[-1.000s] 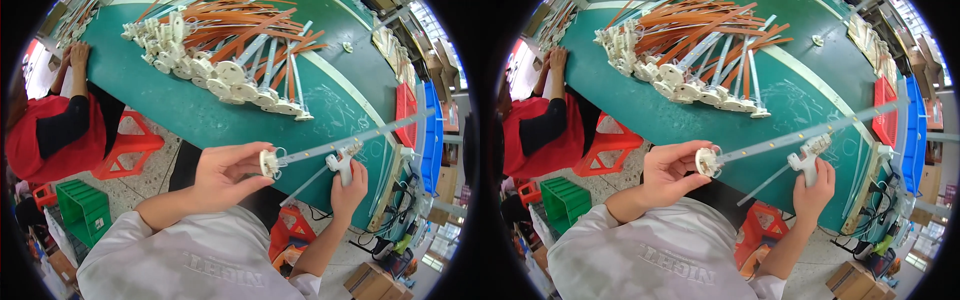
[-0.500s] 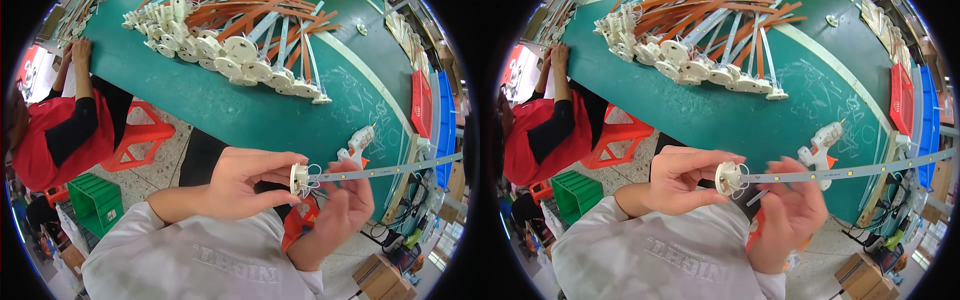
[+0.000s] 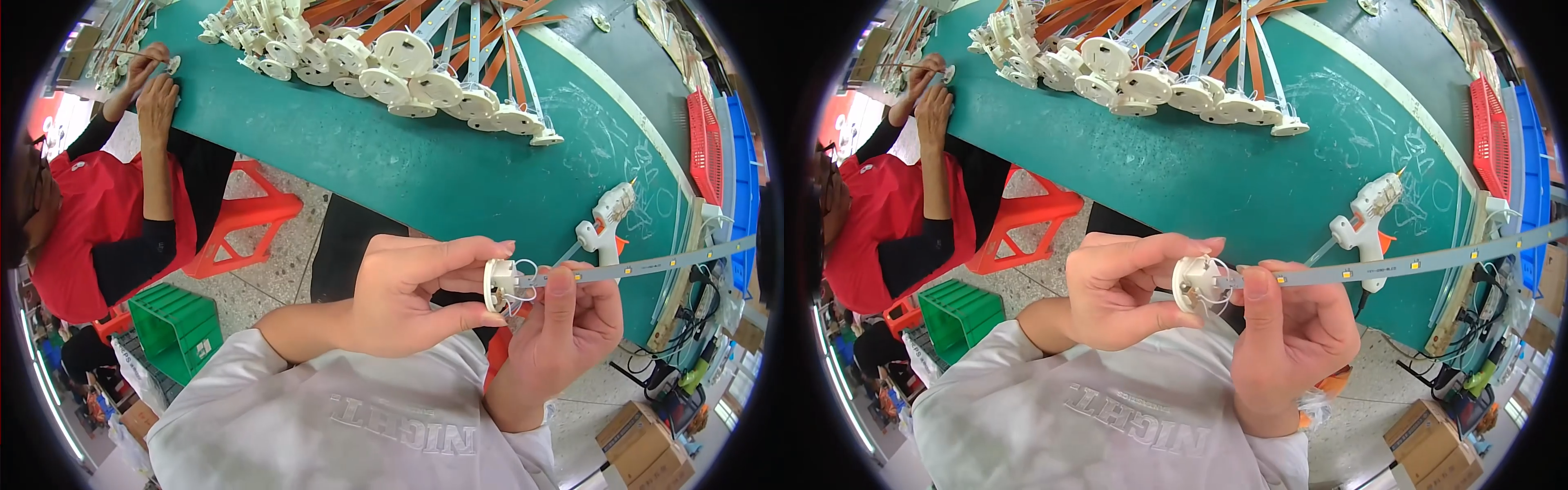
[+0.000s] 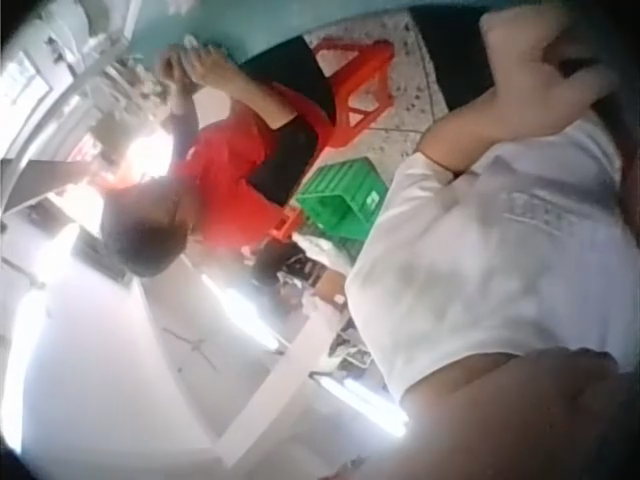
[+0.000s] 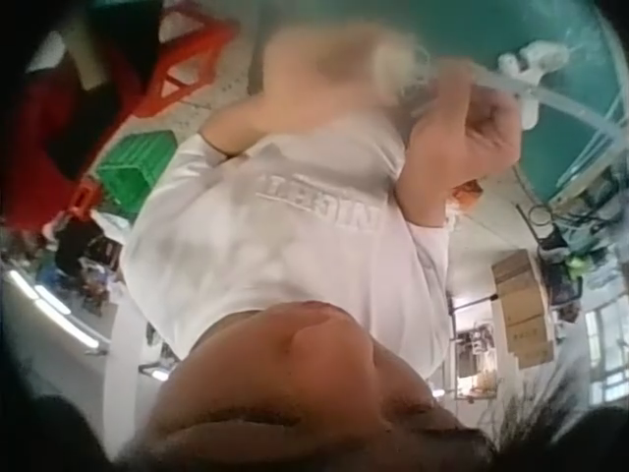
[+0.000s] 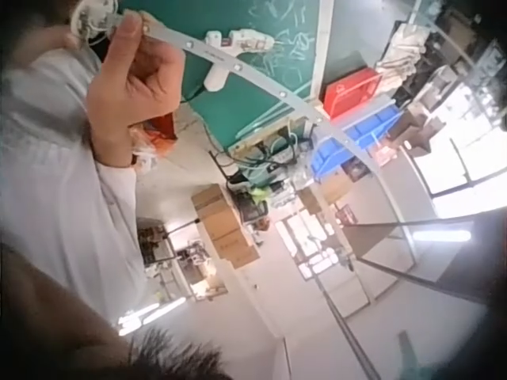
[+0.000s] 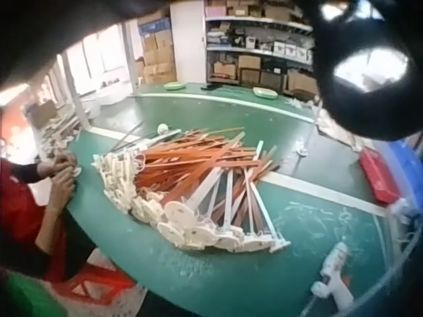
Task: Glueing LED strips and supports to circular plastic bases using a hot glue gun.
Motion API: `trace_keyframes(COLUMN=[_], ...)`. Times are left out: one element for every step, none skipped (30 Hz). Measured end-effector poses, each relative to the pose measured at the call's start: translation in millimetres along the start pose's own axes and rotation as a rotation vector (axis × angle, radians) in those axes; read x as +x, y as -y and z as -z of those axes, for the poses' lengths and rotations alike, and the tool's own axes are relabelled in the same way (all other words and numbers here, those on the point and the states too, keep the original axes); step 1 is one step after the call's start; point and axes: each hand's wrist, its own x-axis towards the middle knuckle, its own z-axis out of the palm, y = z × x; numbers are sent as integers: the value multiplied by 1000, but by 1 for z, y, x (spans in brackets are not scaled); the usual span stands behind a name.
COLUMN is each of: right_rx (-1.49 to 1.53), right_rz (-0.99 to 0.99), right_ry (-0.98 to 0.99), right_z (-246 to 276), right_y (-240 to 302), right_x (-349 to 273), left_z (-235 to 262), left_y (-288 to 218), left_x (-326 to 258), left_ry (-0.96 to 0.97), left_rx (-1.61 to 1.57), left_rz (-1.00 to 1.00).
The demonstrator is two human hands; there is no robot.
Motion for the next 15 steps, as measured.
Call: trace_keyframes(right_rx=[10,21,25,41,56,59,27,-6,-4,13,30,31,63,95,96], right_rz=[0,-1,-1,-5,-8,-7,13,34,35,27,23,25,8,-9,-5], right_ry=[15,32,33,23,12,11,-5,-20,-21,-9,4,3,19,35,34], right_z=[0,0,-1,-2,-3,-4,-5,-5,-5,-4,-4,-2,1,2,0], right_y=[1,1,1,1,1,1,0,1,0,0,-1,-2,-4,-5,-4], right_x=[-1,-1,-3,-5,-6,-7,-8,-8,-8,-8,-8,-7,-6,-5,-5], left_z=[1,0,-3,-5,-7,-8,-9,-9,-8,-8,-8,-8,-8,-7,-6], left_y=[0,0,-1,-2,-1,1,2,2,2,2,2,3,4,4,4], left_x=[-1,-1,-3,-3,-4,-4,-4,-4,-5,-5,-4,-4,-4,-3,-1], left_ry=[12,12,-21,-53,-52,-69,-86,-85,-83,-79,-78,-74,-70,-68,-54], left_rx=[35,39,29,19,22,29,35,38,35,32,33,34,35,36,33], left_rz=[-28,-28,-47,-65,-66,-83,-99,-101,-99,-97,-100,-105,-110,-113,-106])
